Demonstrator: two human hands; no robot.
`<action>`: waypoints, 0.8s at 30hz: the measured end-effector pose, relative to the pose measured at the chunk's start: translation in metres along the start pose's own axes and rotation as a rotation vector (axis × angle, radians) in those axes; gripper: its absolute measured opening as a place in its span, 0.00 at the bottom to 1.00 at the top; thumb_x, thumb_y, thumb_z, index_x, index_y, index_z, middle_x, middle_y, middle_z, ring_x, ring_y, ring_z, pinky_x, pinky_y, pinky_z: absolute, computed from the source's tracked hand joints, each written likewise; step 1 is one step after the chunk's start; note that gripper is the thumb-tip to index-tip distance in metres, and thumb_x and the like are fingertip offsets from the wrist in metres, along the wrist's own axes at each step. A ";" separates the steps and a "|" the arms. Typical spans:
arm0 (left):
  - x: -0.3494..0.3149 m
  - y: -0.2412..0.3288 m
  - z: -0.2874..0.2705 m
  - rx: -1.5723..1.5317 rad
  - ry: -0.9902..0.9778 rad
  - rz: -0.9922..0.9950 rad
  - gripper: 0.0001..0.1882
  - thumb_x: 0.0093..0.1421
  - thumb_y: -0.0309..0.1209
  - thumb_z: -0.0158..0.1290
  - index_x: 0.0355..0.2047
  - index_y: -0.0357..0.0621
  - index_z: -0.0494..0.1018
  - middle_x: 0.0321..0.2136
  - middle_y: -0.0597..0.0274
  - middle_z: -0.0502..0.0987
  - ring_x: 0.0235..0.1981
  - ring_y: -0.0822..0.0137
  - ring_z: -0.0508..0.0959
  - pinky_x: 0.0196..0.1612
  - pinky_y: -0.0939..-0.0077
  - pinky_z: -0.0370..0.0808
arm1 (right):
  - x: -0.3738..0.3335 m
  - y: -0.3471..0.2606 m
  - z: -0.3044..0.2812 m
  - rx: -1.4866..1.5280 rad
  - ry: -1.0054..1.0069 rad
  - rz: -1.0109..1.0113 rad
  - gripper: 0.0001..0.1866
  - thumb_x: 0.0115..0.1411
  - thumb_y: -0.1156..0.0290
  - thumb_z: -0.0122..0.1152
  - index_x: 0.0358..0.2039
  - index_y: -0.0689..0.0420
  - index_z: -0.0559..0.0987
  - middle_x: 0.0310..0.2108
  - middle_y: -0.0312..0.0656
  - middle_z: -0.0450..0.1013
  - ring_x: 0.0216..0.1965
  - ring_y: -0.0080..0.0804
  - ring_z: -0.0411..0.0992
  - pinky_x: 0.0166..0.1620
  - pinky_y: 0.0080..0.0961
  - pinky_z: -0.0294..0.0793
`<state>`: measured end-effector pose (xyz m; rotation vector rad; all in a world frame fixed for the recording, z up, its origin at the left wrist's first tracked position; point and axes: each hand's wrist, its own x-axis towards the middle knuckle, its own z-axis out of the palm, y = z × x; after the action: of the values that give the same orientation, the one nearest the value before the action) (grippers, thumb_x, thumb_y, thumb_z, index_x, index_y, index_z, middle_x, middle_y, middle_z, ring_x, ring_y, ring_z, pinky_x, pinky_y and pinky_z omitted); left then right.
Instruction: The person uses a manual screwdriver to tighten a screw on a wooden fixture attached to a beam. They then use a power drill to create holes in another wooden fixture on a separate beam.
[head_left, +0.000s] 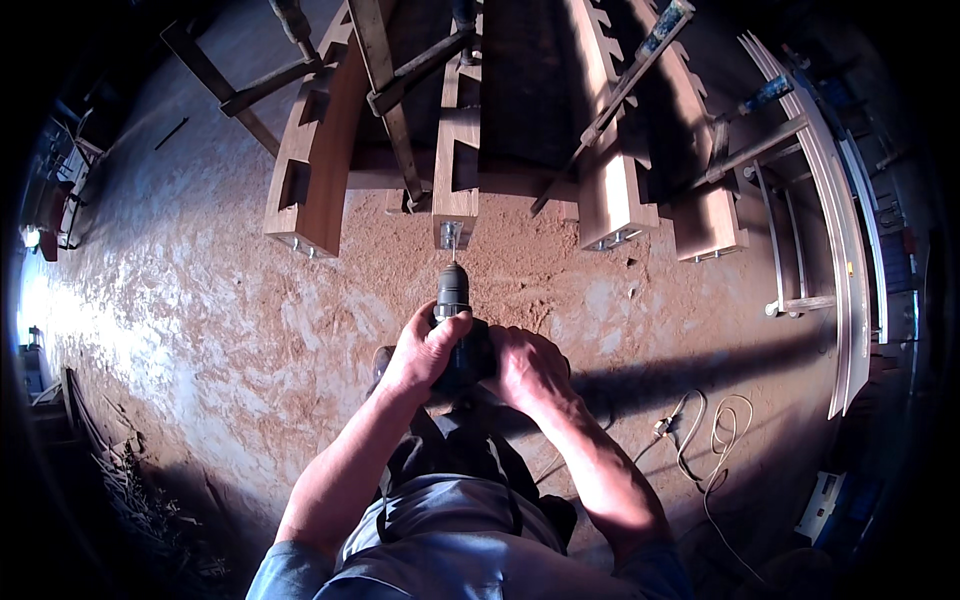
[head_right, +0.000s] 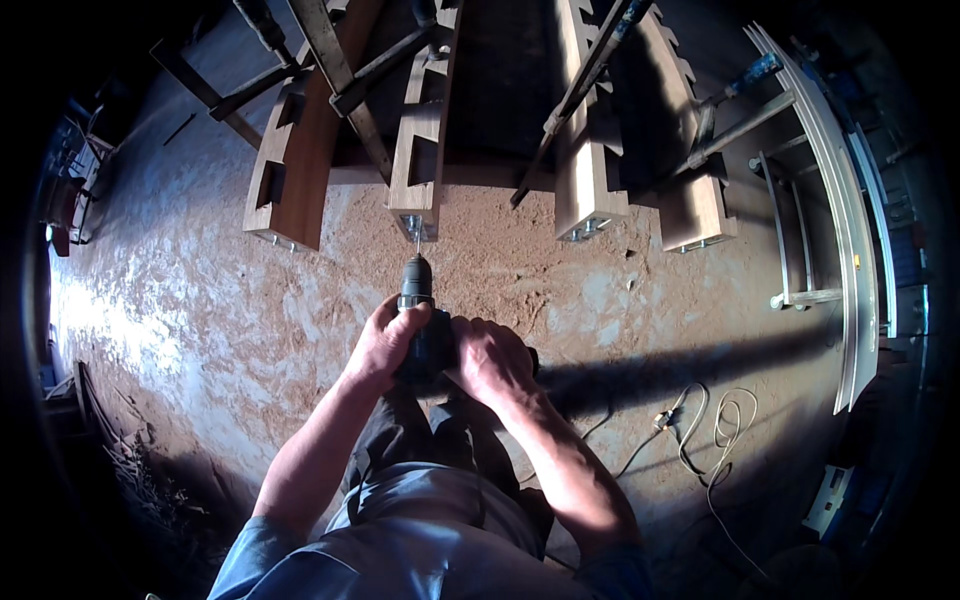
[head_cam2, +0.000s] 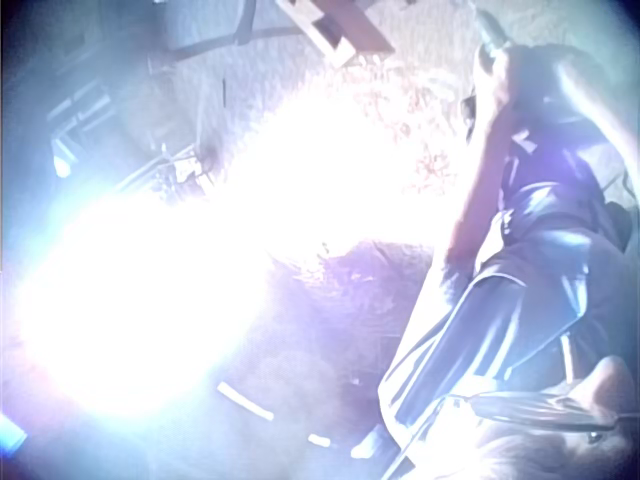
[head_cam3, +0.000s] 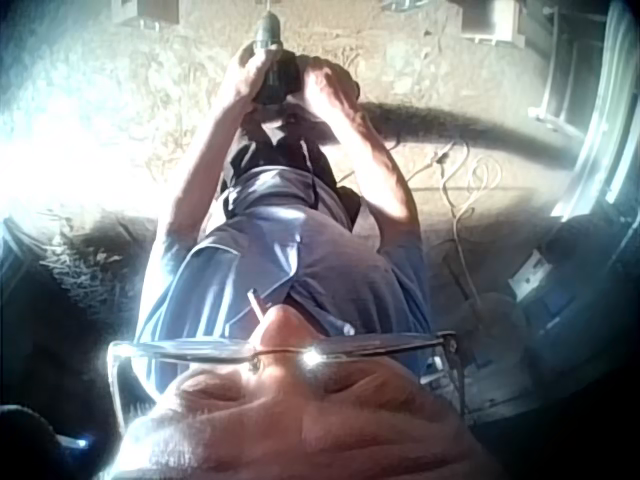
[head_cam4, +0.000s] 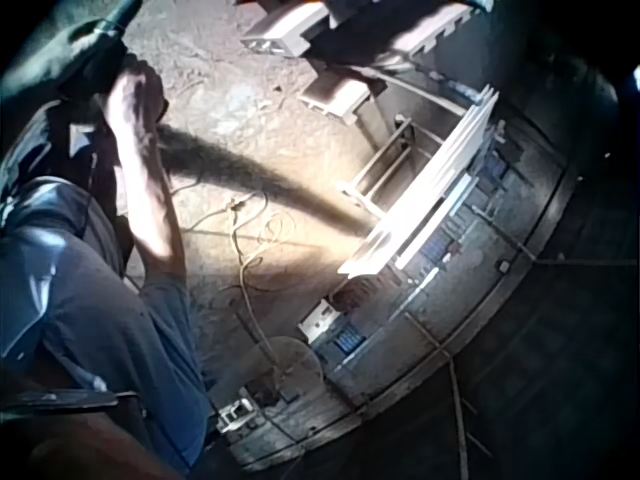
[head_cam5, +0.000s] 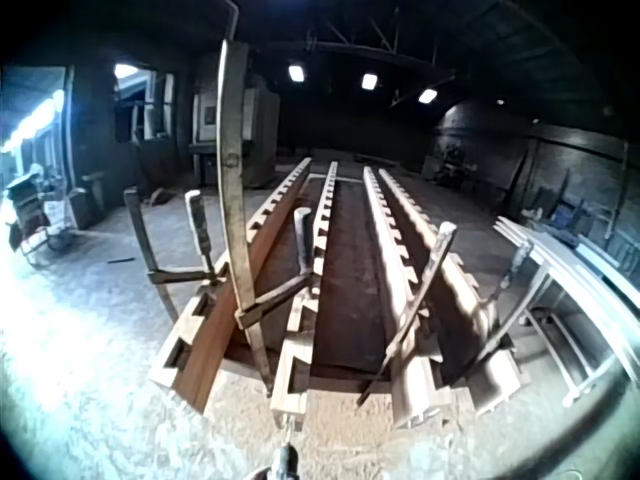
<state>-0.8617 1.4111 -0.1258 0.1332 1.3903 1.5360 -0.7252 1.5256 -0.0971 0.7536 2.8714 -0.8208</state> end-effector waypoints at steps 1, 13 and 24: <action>0.001 0.000 0.000 0.004 -0.003 0.004 0.37 0.55 0.45 0.64 0.56 0.30 0.65 0.39 0.58 0.75 0.38 0.69 0.76 0.42 0.71 0.76 | 0.000 -0.001 -0.001 -0.001 -0.002 0.004 0.25 0.40 0.64 0.77 0.38 0.57 0.74 0.32 0.49 0.77 0.37 0.49 0.77 0.40 0.42 0.79; 0.009 0.010 0.001 0.031 -0.011 0.015 0.37 0.55 0.47 0.64 0.55 0.32 0.66 0.37 0.62 0.74 0.37 0.71 0.74 0.41 0.73 0.75 | 0.011 0.002 -0.003 -0.019 0.007 -0.013 0.28 0.38 0.64 0.79 0.39 0.58 0.75 0.32 0.49 0.77 0.36 0.49 0.78 0.39 0.41 0.79; 0.016 0.012 0.002 0.078 0.014 0.017 0.34 0.56 0.45 0.63 0.54 0.32 0.67 0.38 0.62 0.74 0.37 0.71 0.74 0.40 0.73 0.75 | 0.014 0.006 0.002 -0.049 0.027 -0.005 0.19 0.49 0.68 0.70 0.40 0.57 0.75 0.33 0.50 0.77 0.36 0.50 0.78 0.37 0.43 0.79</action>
<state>-0.8753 1.4259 -0.1239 0.1823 1.4641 1.4996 -0.7350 1.5354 -0.1048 0.7576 2.9065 -0.7430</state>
